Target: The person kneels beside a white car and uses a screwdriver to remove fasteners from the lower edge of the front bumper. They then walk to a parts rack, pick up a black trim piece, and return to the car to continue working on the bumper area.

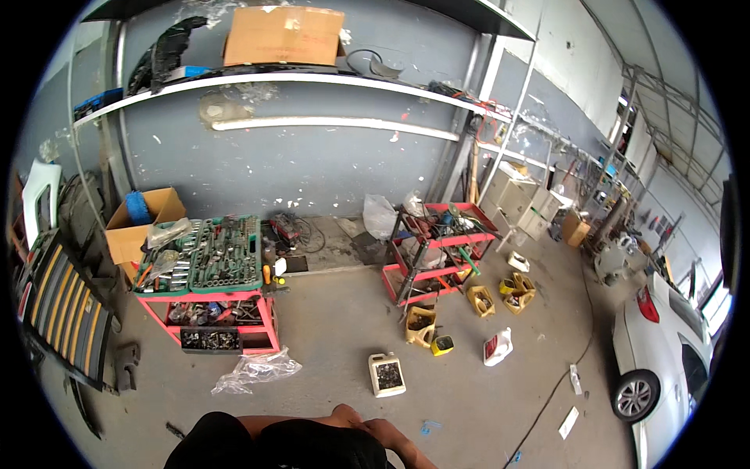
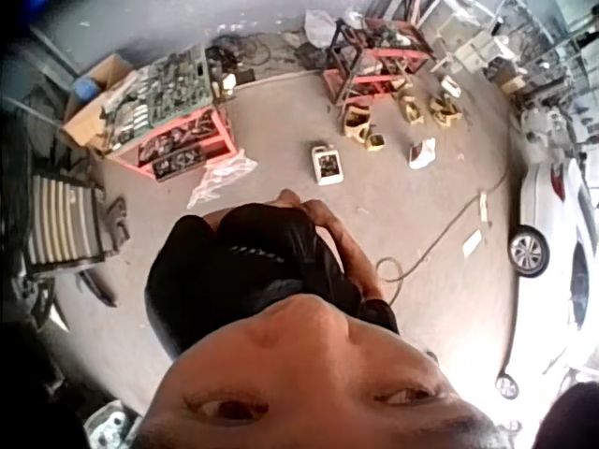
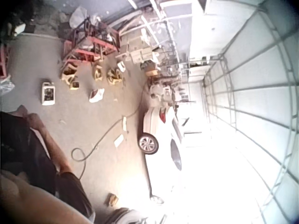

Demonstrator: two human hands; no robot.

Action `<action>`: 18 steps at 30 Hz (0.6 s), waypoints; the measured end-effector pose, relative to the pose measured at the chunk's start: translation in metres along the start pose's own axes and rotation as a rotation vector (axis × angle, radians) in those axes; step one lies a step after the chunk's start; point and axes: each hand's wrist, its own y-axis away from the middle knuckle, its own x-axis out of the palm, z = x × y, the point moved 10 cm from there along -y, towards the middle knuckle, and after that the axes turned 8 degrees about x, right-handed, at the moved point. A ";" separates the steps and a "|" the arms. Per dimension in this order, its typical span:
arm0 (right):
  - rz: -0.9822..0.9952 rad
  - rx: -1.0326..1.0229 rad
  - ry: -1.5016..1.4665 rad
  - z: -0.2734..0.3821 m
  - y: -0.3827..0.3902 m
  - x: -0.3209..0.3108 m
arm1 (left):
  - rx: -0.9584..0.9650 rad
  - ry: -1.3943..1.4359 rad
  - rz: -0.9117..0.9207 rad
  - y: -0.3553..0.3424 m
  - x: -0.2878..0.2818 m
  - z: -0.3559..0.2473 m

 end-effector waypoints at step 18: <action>0.011 0.058 0.019 -0.017 0.008 0.017 | -0.134 -0.169 0.140 0.025 -0.028 -0.046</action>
